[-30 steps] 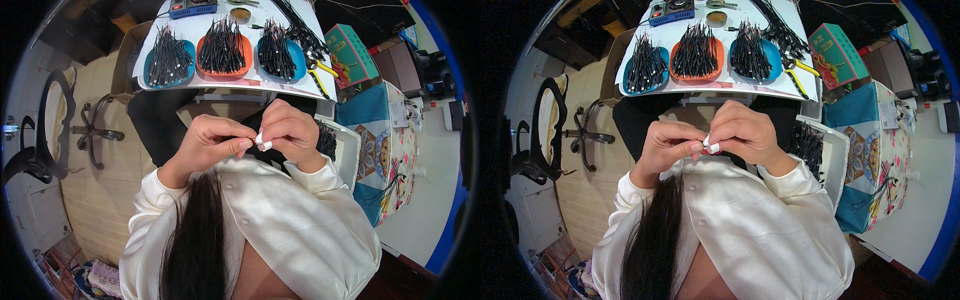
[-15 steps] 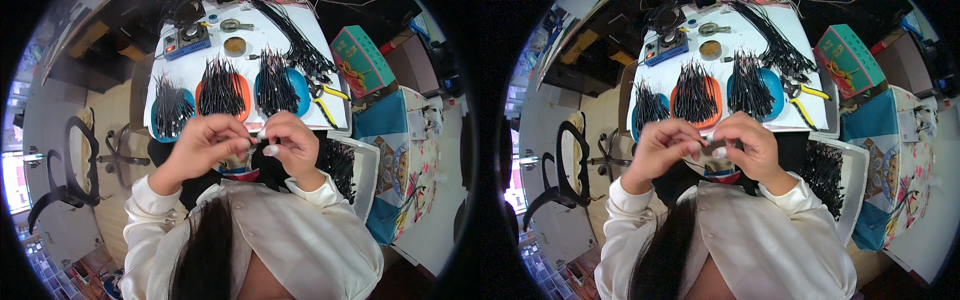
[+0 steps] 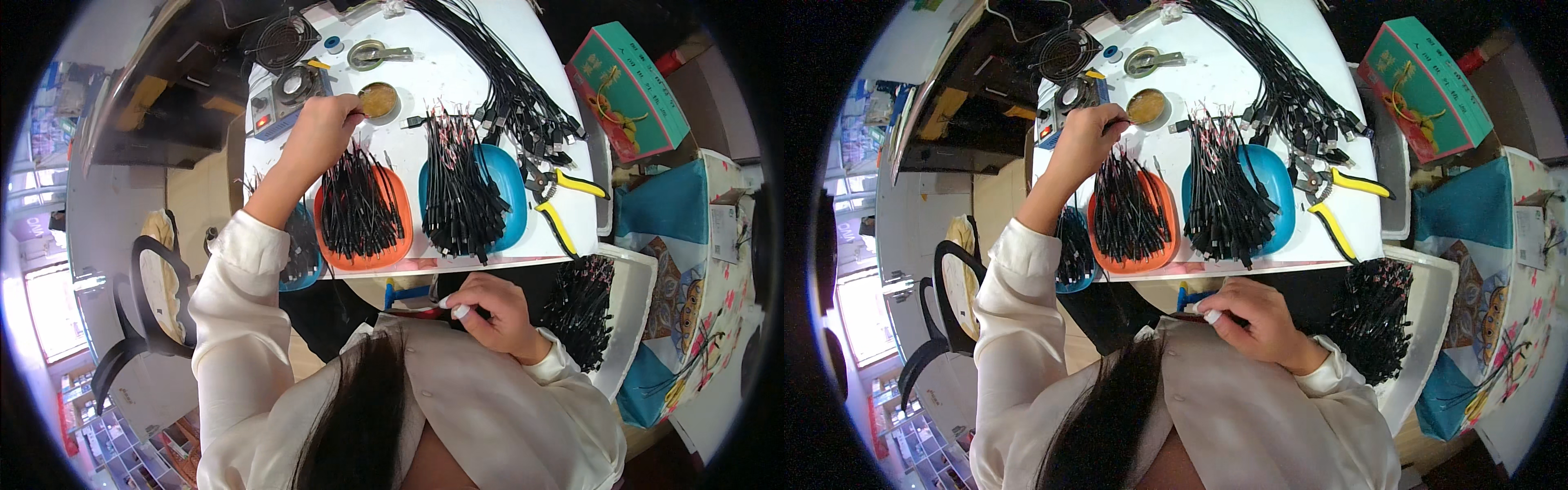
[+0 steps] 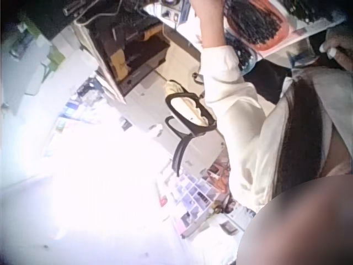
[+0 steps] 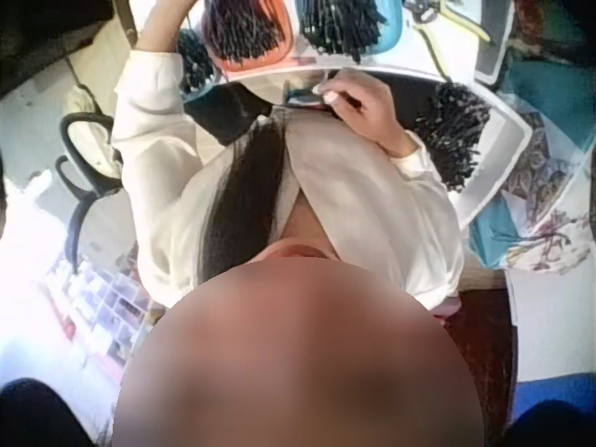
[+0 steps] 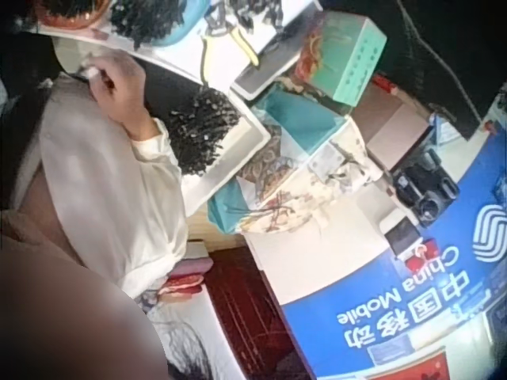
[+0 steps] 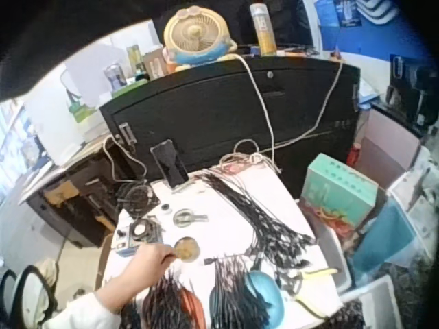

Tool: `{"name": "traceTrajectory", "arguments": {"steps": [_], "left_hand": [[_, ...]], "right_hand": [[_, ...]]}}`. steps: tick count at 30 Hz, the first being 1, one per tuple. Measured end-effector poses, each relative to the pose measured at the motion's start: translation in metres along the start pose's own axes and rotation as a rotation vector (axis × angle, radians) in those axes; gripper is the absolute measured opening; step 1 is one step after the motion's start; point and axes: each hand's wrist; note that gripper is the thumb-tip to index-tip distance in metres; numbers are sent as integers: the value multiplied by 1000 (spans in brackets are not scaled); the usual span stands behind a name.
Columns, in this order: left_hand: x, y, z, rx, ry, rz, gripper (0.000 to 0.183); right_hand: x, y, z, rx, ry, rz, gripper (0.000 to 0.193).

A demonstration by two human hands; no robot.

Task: The person repeatedly picks up black cables and small white connectors from trays on a table, inserts the connector into the cable end, and places the assembled unit into a white bin. The process is repeated continuously throughout the clip.

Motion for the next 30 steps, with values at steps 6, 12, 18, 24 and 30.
{"name": "traceTrajectory", "arguments": {"steps": [6,12,18,24,30], "left_hand": [[6,-13,14,81,-7,-19,9],[8,-19,14,67,-31,-11,9],[10,-19,13,94,-50,16,8],[9,-20,11,79,-55,-34,8],[6,-20,14,172,-9,-18,10]], "right_hand": [[8,8,-2,44,-46,11,8],[11,13,-2,37,-66,48,8],[13,15,2,28,-48,72,7],[13,12,2,0,-25,132,13],[10,6,3,-16,62,172,13]]}}
Point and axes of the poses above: each hand's wrist, its own x-axis towards the middle knuckle, its own z-axis out of the palm, y = z × x, and after that the axes turned 4 degrees about y, right-handed
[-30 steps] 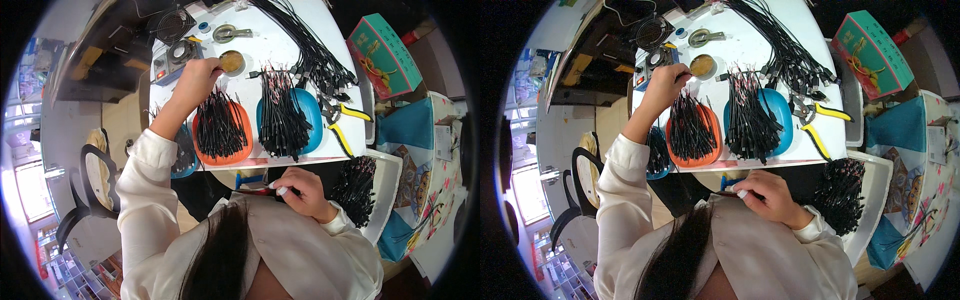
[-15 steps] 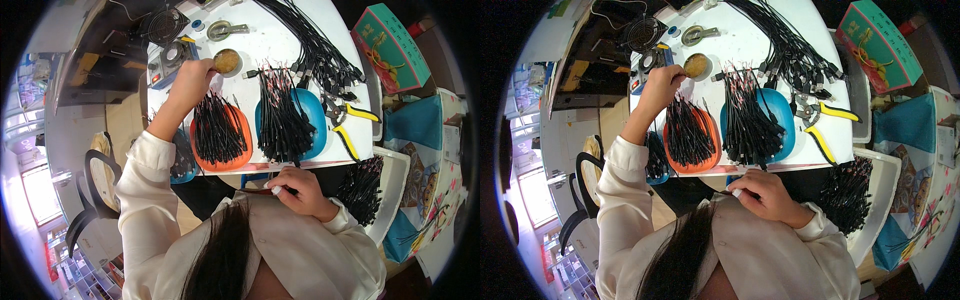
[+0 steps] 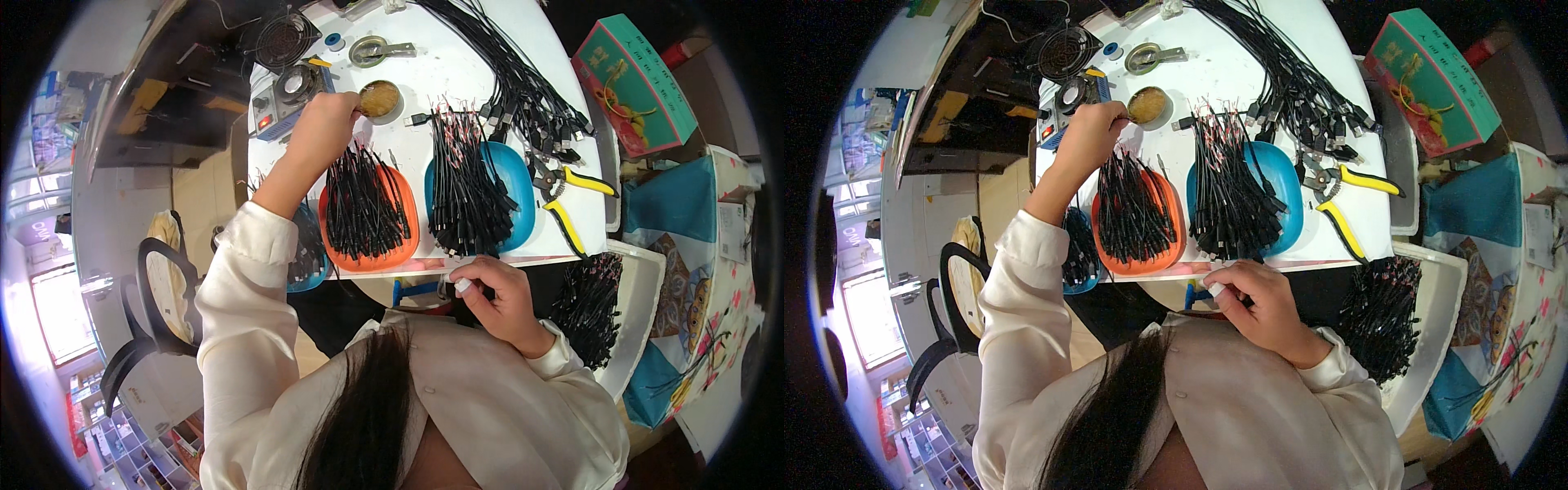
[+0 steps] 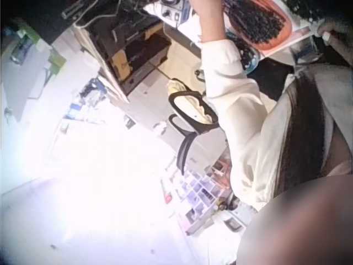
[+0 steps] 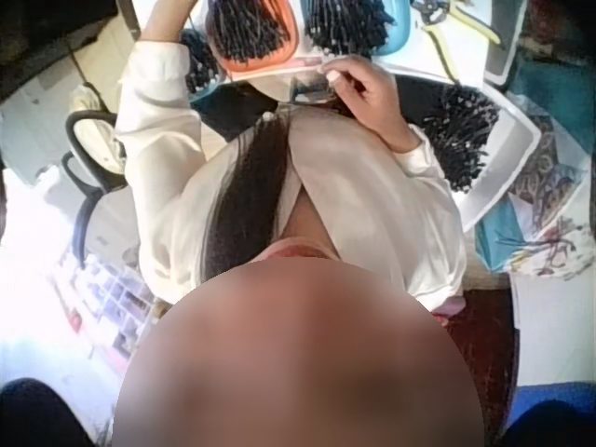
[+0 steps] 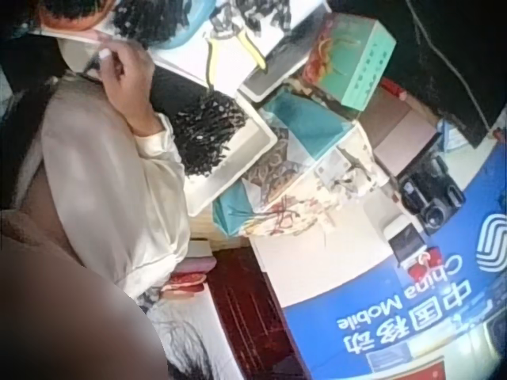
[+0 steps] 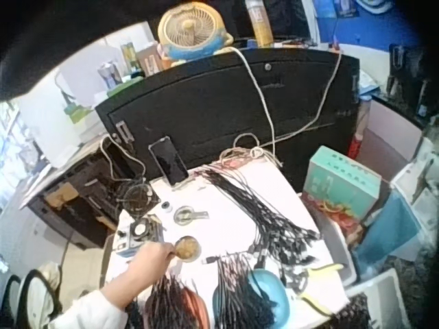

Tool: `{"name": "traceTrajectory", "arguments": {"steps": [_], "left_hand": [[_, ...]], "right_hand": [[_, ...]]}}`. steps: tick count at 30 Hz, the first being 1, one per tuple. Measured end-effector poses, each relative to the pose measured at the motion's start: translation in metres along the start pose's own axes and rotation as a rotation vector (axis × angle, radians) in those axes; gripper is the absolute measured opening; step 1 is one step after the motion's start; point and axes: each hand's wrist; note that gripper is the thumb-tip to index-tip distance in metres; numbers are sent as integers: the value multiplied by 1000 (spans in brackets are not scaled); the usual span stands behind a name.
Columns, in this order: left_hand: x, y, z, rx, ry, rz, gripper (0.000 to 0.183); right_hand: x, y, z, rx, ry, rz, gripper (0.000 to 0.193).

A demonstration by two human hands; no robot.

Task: The person repeatedly picks up black cables and small white connectors from trays on a table, inserts the connector into the cable end, and places the assembled unit into a white bin. The process is repeated continuously throughout the clip.

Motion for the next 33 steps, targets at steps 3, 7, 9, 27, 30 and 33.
{"name": "traceTrajectory", "arguments": {"steps": [3,7,9,27,30,33], "left_hand": [[-4,1,-4,22,51,-4,9],[-18,-5,-17,-80,224,2,8],[-25,-13,-25,-145,291,-19,7],[-16,-106,-33,-108,342,-180,10],[-7,-110,-34,-36,286,-139,10],[0,-113,-34,49,249,-74,10]], "right_hand": [[-3,-3,1,-32,14,1,14],[-6,-9,4,-60,22,17,15],[-6,-12,5,-68,8,32,13],[4,-14,21,-88,-59,21,9],[5,-11,22,-86,-57,-6,12],[5,-9,21,-90,-62,6,14]]}}
Point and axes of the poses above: each hand's wrist, its own x-axis towards the middle knuckle, its own z-axis out of the palm, y = z × x, and after that the axes turned 4 degrees about y, right-handed
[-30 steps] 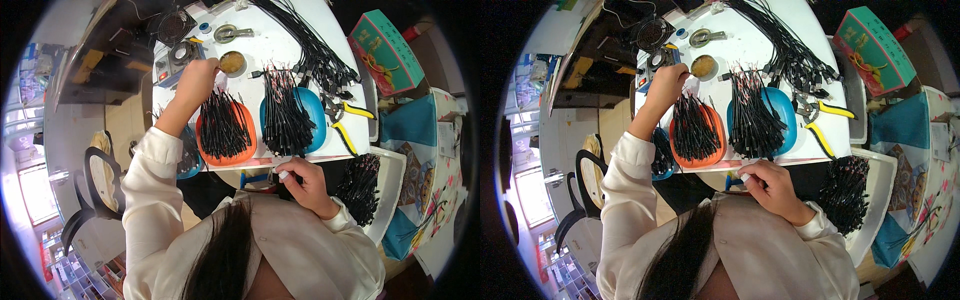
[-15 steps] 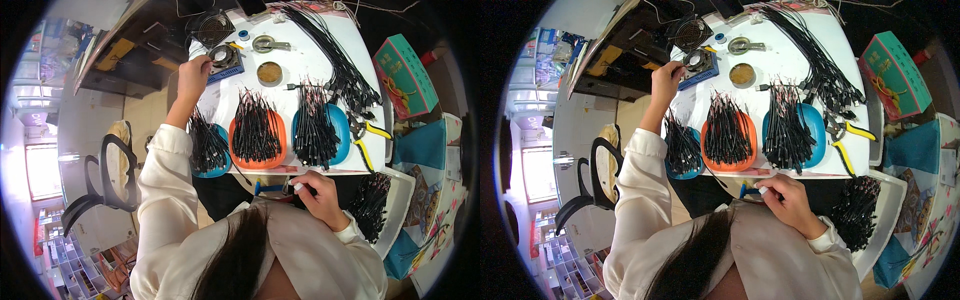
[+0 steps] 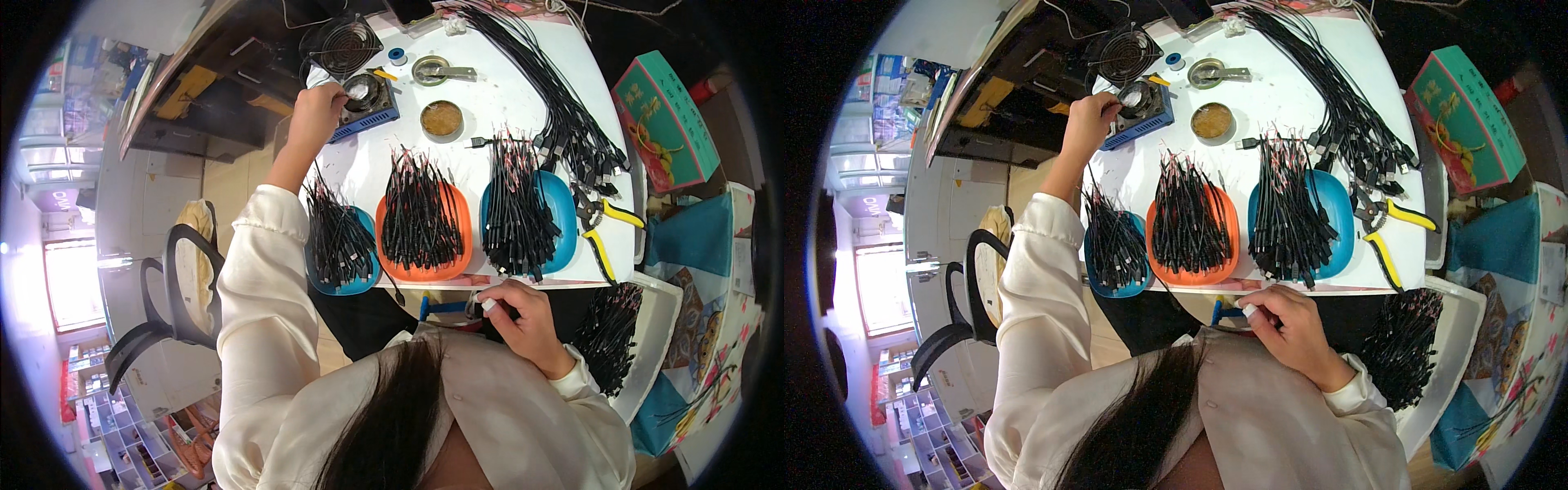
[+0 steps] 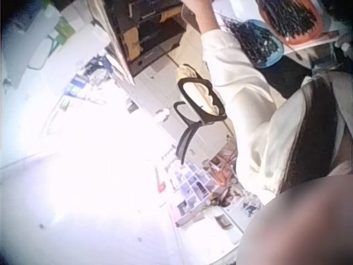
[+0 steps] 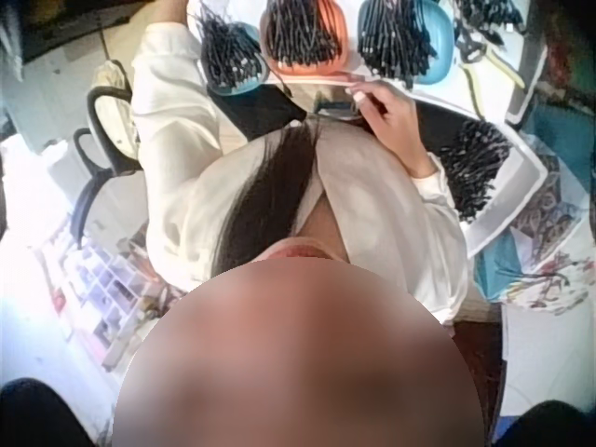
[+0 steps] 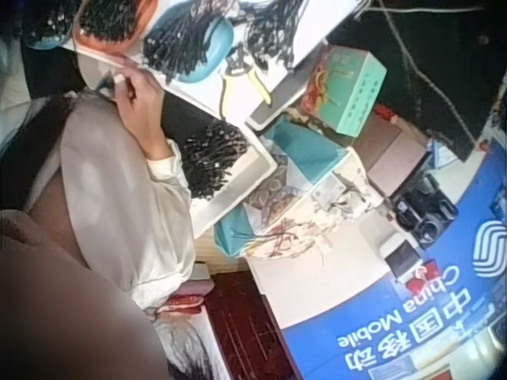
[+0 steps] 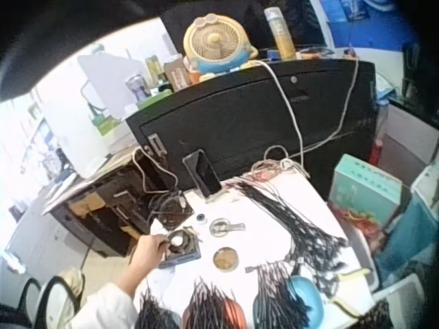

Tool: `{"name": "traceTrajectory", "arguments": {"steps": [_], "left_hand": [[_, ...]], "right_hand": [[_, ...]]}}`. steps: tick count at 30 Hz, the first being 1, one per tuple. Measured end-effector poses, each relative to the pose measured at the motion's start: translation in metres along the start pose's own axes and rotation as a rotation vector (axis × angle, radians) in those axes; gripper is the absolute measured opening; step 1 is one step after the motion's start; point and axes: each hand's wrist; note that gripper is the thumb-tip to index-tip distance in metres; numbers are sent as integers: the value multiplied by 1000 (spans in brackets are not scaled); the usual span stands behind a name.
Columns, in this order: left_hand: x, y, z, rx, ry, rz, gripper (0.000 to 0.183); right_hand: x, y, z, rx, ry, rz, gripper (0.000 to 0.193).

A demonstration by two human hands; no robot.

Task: The person repeatedly picks up black cables and small white connectors from trays on a table, inserts the connector into the cable end, and places the assembled unit into a white bin. The process is repeated continuously throughout the clip.

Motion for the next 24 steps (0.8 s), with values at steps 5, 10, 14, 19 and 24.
{"name": "traceTrajectory", "arguments": {"steps": [5,10,14,19,24], "left_hand": [[3,2,-1,30,-30,0,10],[2,5,0,52,-26,-44,10],[2,3,-1,90,-25,-21,11],[5,0,2,7,-144,-146,13],[4,17,-9,-13,-48,-97,12]], "right_hand": [[-1,1,-2,14,-16,22,14],[-1,-3,-5,15,-11,40,10],[-4,-6,-5,35,-47,70,15],[-13,-5,-4,48,45,11,15],[-31,-12,-16,-31,53,1,14]]}}
Point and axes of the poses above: each hand's wrist, its own x-axis towards the middle knuckle, its own z-axis out of the palm, y = z × x, and after that the axes turned 4 degrees about y, right-handed
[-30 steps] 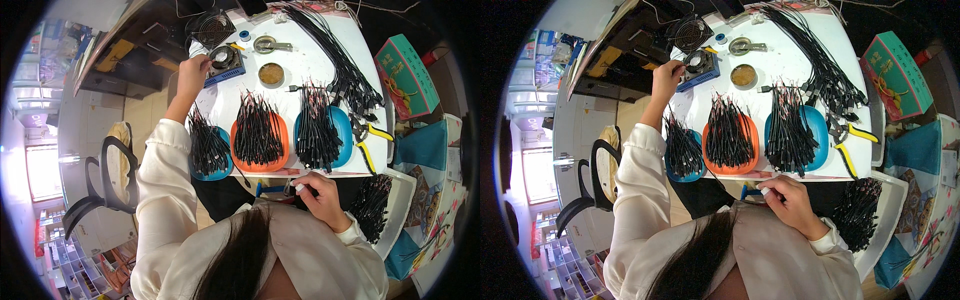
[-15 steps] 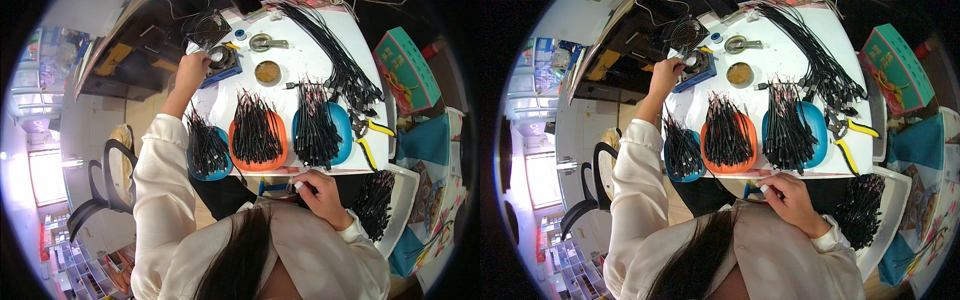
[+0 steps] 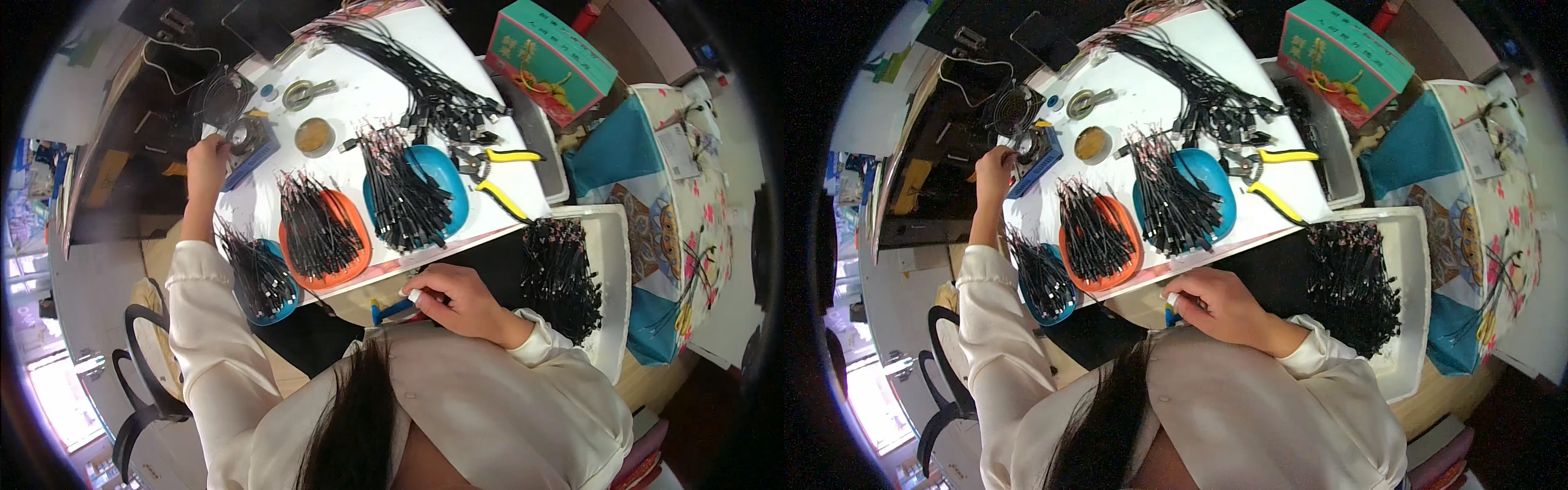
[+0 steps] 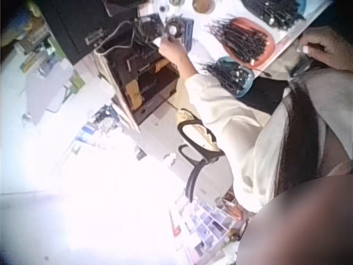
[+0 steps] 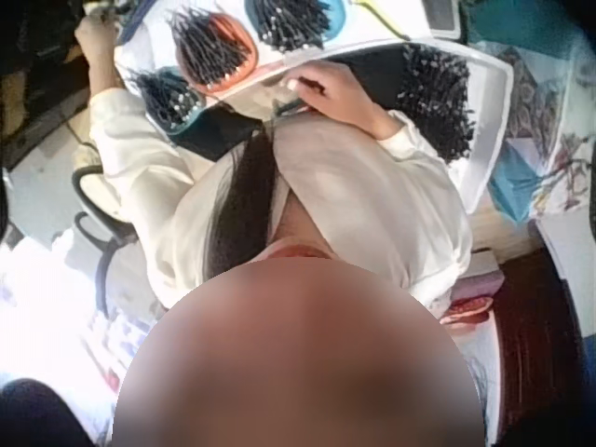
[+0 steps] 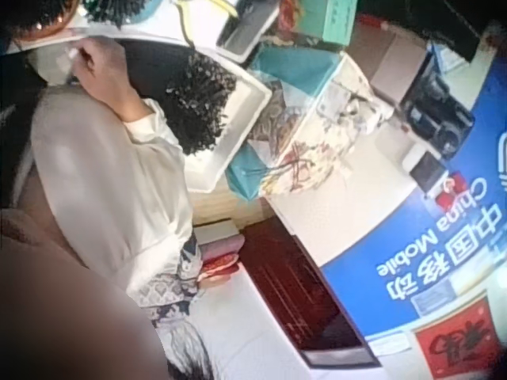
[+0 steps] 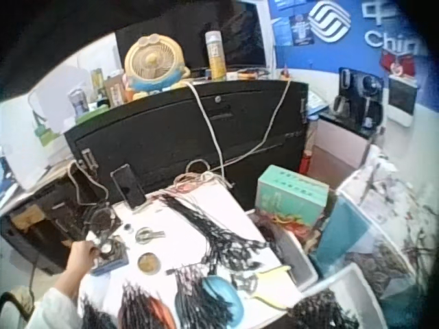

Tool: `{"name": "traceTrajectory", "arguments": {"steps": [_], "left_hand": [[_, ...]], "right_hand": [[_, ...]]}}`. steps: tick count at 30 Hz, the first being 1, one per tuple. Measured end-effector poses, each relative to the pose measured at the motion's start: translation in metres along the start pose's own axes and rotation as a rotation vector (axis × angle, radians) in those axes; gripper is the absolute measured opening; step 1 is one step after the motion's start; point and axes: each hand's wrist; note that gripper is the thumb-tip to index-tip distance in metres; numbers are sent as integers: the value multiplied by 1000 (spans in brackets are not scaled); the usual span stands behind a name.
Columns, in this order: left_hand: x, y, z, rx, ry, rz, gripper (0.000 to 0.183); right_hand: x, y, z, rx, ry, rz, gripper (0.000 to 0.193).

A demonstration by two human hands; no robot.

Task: The person repeatedly picks up black cables and small white connectors from trays on a table, inserts the connector into the cable end, and places the assembled unit into a white bin. The process is repeated continuously throughout the clip.

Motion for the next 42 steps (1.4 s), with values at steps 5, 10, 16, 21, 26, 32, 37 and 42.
{"name": "traceTrajectory", "arguments": {"steps": [5,10,16,21,26,32,37,42], "left_hand": [[-33,48,-54,-368,224,-93,13],[-116,112,-116,-692,401,-144,14],[-170,144,-113,-1161,451,-199,14],[-172,136,-81,-1767,201,-417,11],[-169,117,-67,-2284,-52,-601,6],[-167,95,-60,-2276,13,-698,8],[-169,97,-56,-2112,174,-660,10],[-173,121,-59,-2002,260,-591,13]], "right_hand": [[-19,-8,-14,-47,39,64,14],[-34,-8,-24,-16,127,74,13],[47,-26,-75,-191,113,-95,19],[287,11,-78,-851,78,-556,26],[435,70,-50,-1218,-38,-472,31],[471,110,-28,-1276,-136,-408,20],[448,77,-28,-1207,-25,-335,14],[341,-23,-29,-281,-450,27,13]]}}
Point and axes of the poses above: each hand's wrist, its own x-axis towards the middle knuckle, its own z-axis out of the palm, y = z × x, and after that the axes turned 4 degrees about y, right-handed
